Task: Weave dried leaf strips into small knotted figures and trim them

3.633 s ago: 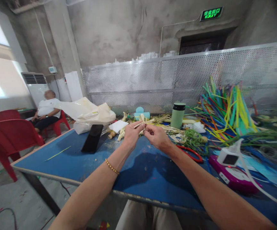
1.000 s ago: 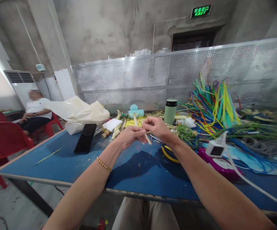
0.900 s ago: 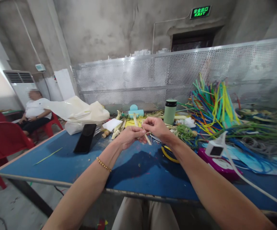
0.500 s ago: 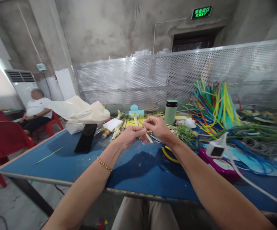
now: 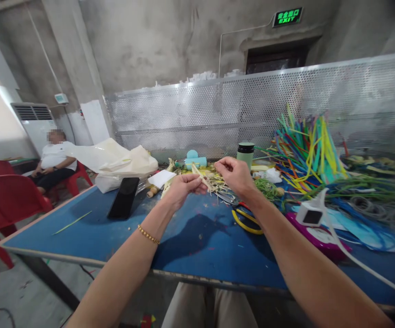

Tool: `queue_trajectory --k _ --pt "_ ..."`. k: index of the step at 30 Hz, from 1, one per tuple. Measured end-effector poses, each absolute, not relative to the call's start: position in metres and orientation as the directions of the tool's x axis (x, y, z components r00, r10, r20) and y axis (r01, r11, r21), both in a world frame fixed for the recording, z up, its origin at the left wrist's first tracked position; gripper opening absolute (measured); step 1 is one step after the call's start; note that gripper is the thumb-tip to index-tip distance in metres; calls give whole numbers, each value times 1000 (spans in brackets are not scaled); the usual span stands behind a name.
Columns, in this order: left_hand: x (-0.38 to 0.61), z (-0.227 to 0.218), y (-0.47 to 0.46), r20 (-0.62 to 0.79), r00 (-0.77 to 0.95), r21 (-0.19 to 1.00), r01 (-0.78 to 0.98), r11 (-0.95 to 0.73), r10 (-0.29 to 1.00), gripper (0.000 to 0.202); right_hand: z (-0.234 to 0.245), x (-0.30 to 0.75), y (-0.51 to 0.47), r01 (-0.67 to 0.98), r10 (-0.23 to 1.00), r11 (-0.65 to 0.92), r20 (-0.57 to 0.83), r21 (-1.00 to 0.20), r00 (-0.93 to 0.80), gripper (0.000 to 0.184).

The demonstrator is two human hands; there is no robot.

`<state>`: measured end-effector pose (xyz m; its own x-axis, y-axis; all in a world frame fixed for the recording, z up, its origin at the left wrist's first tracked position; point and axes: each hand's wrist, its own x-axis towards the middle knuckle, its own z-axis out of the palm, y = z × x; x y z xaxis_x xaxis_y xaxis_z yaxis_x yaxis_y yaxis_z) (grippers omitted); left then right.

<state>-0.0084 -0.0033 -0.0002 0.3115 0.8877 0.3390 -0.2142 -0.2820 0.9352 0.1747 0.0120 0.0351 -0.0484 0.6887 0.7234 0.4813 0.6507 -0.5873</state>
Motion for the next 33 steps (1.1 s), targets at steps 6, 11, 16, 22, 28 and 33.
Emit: queue_trajectory --k 6,11,16,22,28,33 --pt "-5 0 -1 433 75 900 -95 -426 898 24 30 169 6 400 762 647 545 -649 -350 42" --pt "-2 2 -4 482 43 876 -42 -480 875 24 27 163 4 350 764 642 531 -682 -367 30" --pt "-1 5 -8 504 91 864 -42 -502 859 27 29 162 2 295 757 643 529 -707 -385 21" --pt "1 4 -7 510 -14 857 -73 -510 860 27 27 160 3 322 738 667 537 -672 -408 21" --pt "1 2 -6 571 -45 820 -14 -572 820 23 27 160 3 441 702 711 584 -548 -407 21" --pt "2 3 -10 590 -58 807 -5 -591 806 24 30 159 -1 445 699 715 575 -539 -426 18"
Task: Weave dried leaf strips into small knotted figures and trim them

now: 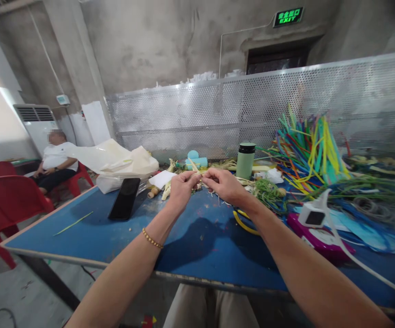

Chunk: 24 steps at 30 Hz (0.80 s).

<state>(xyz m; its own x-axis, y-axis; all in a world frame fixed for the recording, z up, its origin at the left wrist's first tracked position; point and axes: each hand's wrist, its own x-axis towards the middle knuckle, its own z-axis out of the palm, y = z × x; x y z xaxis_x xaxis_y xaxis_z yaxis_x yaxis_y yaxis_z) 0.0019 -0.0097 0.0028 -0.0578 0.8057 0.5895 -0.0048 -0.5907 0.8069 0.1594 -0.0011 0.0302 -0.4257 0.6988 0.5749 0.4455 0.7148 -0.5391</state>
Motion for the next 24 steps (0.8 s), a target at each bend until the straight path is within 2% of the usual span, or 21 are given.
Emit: queue_trajectory --k 5,18,24 --pt "4 3 -11 581 -65 810 -50 -584 812 26 31 159 -2 407 694 718 547 -564 -467 19" --pt "4 1 -9 555 -67 810 -183 -557 829 27 29 159 0 444 671 740 588 -504 -451 21" --pt "0 -2 -1 574 32 804 -208 -557 818 26 23 160 7 369 742 670 574 -644 -347 25"
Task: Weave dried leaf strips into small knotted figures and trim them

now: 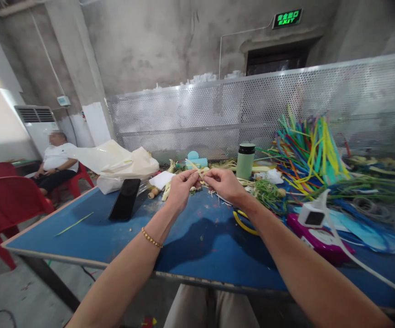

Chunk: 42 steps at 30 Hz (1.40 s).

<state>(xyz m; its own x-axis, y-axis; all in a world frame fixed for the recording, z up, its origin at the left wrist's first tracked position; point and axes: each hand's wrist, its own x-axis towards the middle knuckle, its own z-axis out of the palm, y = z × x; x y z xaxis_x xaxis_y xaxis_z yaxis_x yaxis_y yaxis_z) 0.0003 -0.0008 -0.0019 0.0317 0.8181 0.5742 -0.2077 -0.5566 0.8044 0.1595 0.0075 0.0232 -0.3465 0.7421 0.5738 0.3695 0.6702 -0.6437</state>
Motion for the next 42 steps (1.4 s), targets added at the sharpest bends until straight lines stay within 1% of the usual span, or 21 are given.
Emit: queue_trajectory --k 3,6,8,11,16,19,25,32,35,37,40,42 --pt "1 -1 -2 569 37 809 -207 -551 822 24 26 159 6 307 778 629 574 -714 -258 31" --pt "3 0 -5 550 63 824 -204 -528 833 25 29 157 2 148 815 576 551 -804 -176 36" --pt "4 0 -7 543 91 832 -194 -520 835 25 29 155 0 61 834 545 533 -836 -143 38" --pt "5 0 -10 546 122 834 -180 -522 829 24 28 154 0 -3 849 514 509 -858 -143 39" --pt "3 1 -13 551 195 833 -188 -521 811 24 28 154 0 -57 861 480 483 -875 -157 39" --pt "2 0 -13 564 215 825 -192 -532 797 24 30 154 -1 -59 856 494 498 -867 -139 39" --pt "3 -3 -10 588 222 807 -220 -548 778 20 31 152 -3 -87 847 511 519 -855 -116 35" --pt "4 -3 -11 581 220 809 -258 -528 783 22 30 151 -2 -105 850 507 516 -856 -106 28" --pt "5 -3 -11 563 229 819 -281 -500 794 23 28 152 1 -87 841 524 531 -847 -103 28" --pt "5 -2 -10 523 242 843 -288 -454 818 24 26 155 5 -24 833 541 540 -841 -119 29" --pt "3 -3 -6 446 231 880 -288 -377 865 27 25 163 14 152 852 523 510 -839 -118 32" --pt "2 -4 -2 405 171 887 -311 -341 898 28 26 168 18 279 850 511 526 -813 -26 32"
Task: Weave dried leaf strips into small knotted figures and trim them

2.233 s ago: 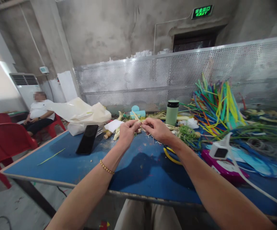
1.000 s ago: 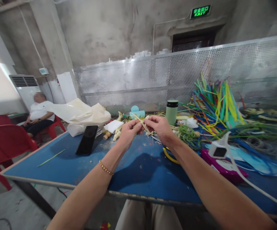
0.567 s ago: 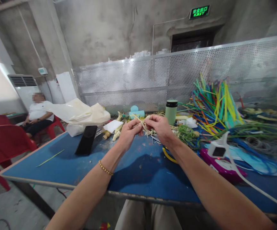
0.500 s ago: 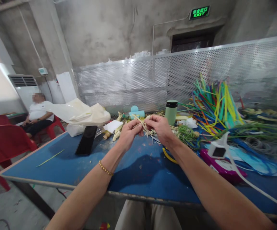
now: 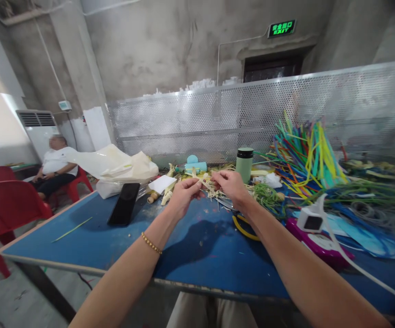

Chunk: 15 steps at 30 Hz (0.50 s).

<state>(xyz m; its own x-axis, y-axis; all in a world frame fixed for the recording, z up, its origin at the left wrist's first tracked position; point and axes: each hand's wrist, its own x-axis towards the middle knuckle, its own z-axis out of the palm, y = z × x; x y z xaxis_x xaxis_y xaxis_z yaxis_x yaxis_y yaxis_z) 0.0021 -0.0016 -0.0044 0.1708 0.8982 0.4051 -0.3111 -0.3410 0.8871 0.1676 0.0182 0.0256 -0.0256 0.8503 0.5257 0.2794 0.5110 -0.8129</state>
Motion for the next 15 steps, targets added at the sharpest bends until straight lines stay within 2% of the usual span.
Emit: queue_trajectory --k 3,8,15 --pt "1 -7 4 373 75 872 -369 -321 925 30 27 168 18 436 787 550 617 -712 16 29" --pt "7 -9 5 414 66 838 -419 -351 908 26 19 155 9 446 781 615 582 -650 -229 30" --pt "15 -13 -3 480 149 838 -368 -402 865 29 11 148 8 573 788 556 600 -603 -133 35"
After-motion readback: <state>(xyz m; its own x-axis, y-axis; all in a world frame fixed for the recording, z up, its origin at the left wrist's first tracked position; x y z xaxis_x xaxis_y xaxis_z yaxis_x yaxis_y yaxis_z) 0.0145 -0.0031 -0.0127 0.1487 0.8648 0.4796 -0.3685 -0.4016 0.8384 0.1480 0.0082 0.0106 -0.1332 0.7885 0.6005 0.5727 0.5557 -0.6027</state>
